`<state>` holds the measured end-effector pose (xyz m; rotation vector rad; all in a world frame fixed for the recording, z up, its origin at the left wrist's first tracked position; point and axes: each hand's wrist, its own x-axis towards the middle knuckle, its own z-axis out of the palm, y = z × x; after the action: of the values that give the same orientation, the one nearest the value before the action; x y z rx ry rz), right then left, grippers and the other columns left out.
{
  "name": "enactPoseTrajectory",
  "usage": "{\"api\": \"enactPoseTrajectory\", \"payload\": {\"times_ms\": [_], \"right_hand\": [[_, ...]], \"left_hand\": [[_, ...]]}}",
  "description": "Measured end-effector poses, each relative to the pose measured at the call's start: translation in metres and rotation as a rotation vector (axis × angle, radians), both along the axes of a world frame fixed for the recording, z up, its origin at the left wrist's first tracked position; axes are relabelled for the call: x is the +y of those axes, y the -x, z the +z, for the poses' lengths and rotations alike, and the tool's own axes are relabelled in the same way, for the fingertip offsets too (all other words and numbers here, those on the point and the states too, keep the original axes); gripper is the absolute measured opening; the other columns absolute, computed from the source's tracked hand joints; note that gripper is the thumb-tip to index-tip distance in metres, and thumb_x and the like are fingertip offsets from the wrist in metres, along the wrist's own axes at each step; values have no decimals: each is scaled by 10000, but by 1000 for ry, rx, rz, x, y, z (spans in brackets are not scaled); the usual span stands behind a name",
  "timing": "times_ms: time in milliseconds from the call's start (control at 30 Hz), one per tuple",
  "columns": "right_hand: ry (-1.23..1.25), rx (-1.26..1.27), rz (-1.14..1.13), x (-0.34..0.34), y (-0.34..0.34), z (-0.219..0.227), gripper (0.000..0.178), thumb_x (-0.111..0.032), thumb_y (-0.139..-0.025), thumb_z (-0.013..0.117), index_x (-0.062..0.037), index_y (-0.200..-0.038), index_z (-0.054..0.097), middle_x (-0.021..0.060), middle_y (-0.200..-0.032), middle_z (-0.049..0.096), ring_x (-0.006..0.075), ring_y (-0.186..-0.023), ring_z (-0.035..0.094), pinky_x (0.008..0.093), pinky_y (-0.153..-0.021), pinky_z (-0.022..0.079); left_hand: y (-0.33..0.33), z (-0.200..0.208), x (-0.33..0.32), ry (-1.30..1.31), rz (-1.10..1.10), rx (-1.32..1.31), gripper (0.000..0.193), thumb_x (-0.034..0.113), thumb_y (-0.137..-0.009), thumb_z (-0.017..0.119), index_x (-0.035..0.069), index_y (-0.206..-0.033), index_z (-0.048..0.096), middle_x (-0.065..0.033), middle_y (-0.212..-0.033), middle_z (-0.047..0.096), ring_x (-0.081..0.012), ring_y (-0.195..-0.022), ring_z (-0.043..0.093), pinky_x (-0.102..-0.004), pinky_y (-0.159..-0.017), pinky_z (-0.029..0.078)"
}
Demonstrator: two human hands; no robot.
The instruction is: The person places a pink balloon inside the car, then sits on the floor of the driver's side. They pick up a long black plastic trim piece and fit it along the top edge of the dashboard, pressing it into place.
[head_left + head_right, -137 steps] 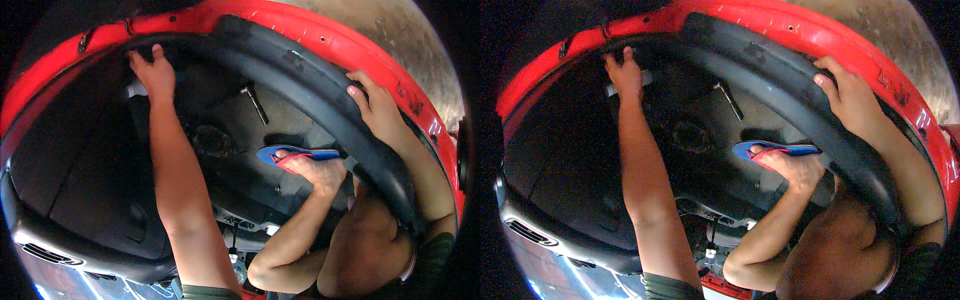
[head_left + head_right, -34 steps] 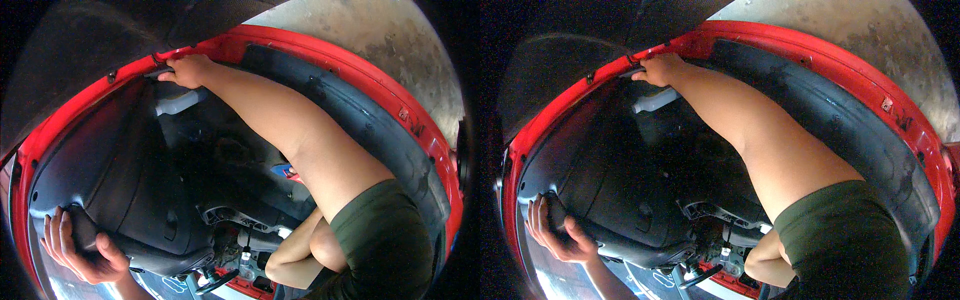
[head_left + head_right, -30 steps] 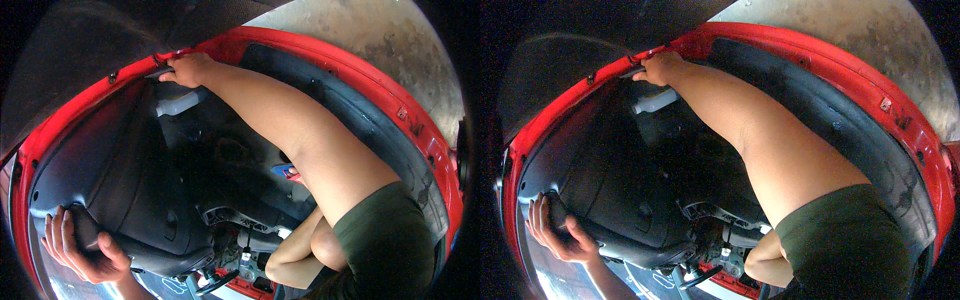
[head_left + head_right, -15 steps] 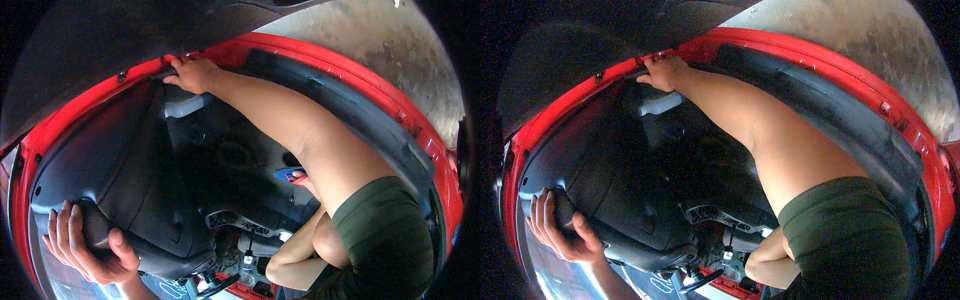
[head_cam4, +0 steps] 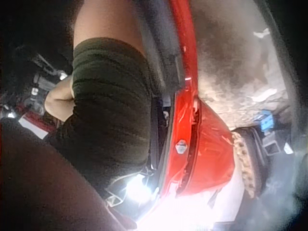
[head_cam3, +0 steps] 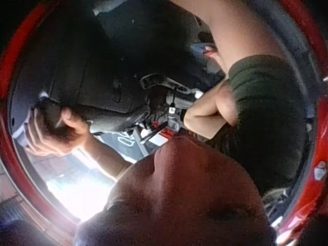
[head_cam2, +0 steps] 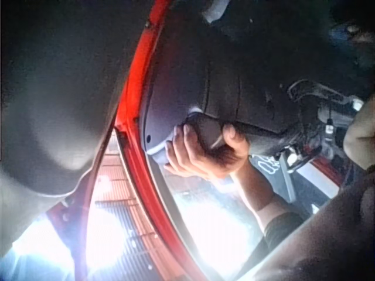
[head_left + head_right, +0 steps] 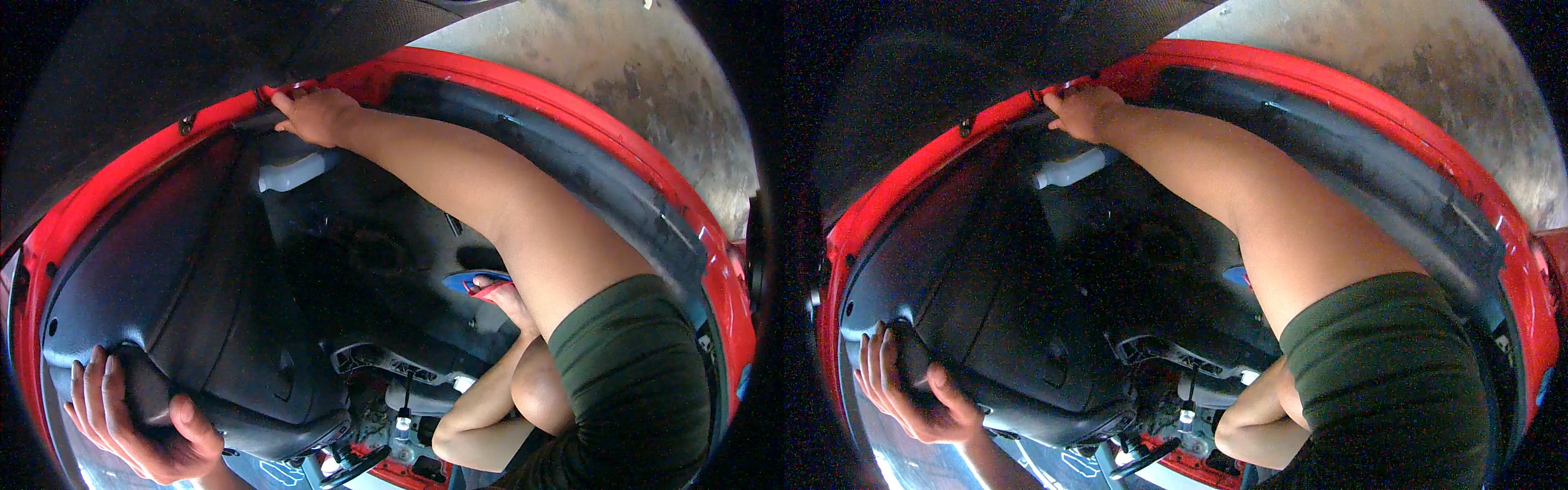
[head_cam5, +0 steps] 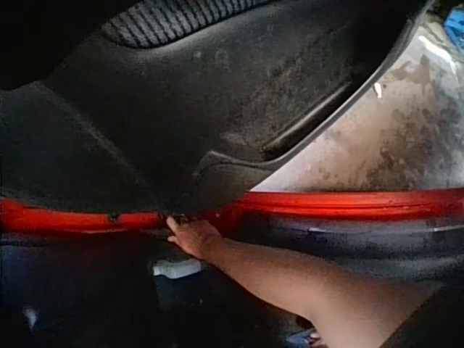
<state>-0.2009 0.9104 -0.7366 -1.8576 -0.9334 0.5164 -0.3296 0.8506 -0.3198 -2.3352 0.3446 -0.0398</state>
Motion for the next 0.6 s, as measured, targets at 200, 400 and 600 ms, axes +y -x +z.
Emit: {"api": "enactPoseTrajectory", "payload": {"times_ms": [200, 400, 600], "right_hand": [[57, 101, 119, -17, -5, 12, 581, -476, -1055, 514, -129, -1499, 374, 243, -1211, 693, 435, -1108, 690, 553, -911, 571], [153, 25, 73, -21, -2, -5, 603, -489, -1048, 521, -133, -1512, 374, 210, -1083, 737, 416, -1030, 723, 546, -884, 579], [131, 21, 64, -21, 0, 6, 592, -504, -1041, 524, -143, -1496, 411, 185, -1068, 747, 395, -1017, 731, 531, -863, 587]], "left_hand": [[1, 6, 3, -14, 0, 10, 640, 536, -1025, 537, -45, -1253, 678, -200, -1240, 722, -397, -1221, 640, -567, -1153, 355], [-3, 1, 2, 36, -9, 3, 630, 523, -1023, 541, -54, -1236, 677, -214, -1218, 722, -406, -1196, 647, -573, -1128, 381], [-1, 0, 1, 33, -9, 12, 620, 509, -1028, 540, -62, -1231, 673, -225, -1202, 720, -407, -1180, 651, -574, -1104, 408]]}}
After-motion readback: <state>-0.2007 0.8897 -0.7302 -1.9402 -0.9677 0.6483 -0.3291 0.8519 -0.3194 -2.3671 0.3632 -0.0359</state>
